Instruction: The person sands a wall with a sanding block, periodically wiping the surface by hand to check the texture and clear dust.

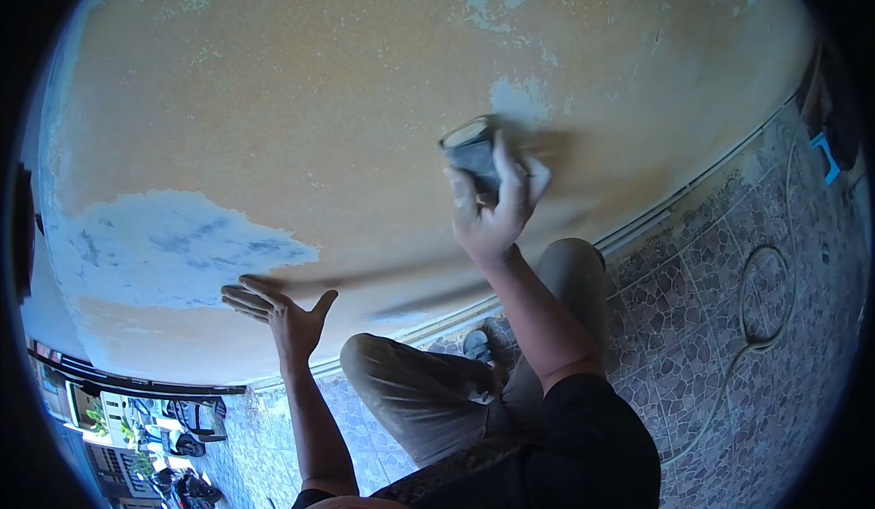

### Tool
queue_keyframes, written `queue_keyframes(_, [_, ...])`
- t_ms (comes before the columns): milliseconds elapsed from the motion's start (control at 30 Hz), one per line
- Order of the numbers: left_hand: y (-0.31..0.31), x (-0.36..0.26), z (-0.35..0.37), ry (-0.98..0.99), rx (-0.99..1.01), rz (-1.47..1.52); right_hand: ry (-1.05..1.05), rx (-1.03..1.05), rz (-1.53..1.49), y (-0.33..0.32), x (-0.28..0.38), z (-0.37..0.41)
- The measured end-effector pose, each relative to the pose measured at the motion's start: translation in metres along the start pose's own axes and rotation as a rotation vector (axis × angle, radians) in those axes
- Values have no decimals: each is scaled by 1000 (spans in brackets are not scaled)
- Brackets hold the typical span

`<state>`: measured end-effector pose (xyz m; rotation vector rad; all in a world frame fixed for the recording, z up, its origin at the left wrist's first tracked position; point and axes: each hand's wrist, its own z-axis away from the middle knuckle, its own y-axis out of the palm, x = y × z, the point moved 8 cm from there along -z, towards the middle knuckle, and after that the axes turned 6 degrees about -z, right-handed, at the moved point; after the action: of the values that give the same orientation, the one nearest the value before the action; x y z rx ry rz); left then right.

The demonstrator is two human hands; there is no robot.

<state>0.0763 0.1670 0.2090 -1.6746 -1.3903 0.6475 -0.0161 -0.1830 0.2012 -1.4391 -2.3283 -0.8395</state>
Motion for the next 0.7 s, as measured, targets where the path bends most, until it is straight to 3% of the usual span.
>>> queue_keyframes(67, [-13, -25, -14, -1, -81, 103, 309, -134, -186, -4, -22, 11])
queue_keyframes(133, [-24, -58, -27, -27, -44, 89, -21, 67, -17, 14, 18, 37])
queue_keyframes(200, [-22, -68, -29, -98, 30, 92, -205, 276, -36, 31, 40, 72])
queue_keyframes(300, [-24, -66, -25, 64, -73, -124, -262, 358, 20, 29, 39, 53])
queue_keyframes(400, [-14, -48, -18, 212, -119, -247, 20, -46, -7, -8, -5, -11])
queue_keyframes(467, [-12, -48, -16, 231, -132, -247, 322, -207, -94, -29, -38, -32])
queue_keyframes(533, [-15, -52, -16, 246, -189, -182, 226, -245, -45, -22, -35, -4])
queue_keyframes(667, [-15, -53, -16, 196, -170, -106, -156, 227, 11, 26, 31, 57])
queue_keyframes(700, [-13, -50, -16, 167, -110, -108, -158, 222, 12, 23, 31, 51])
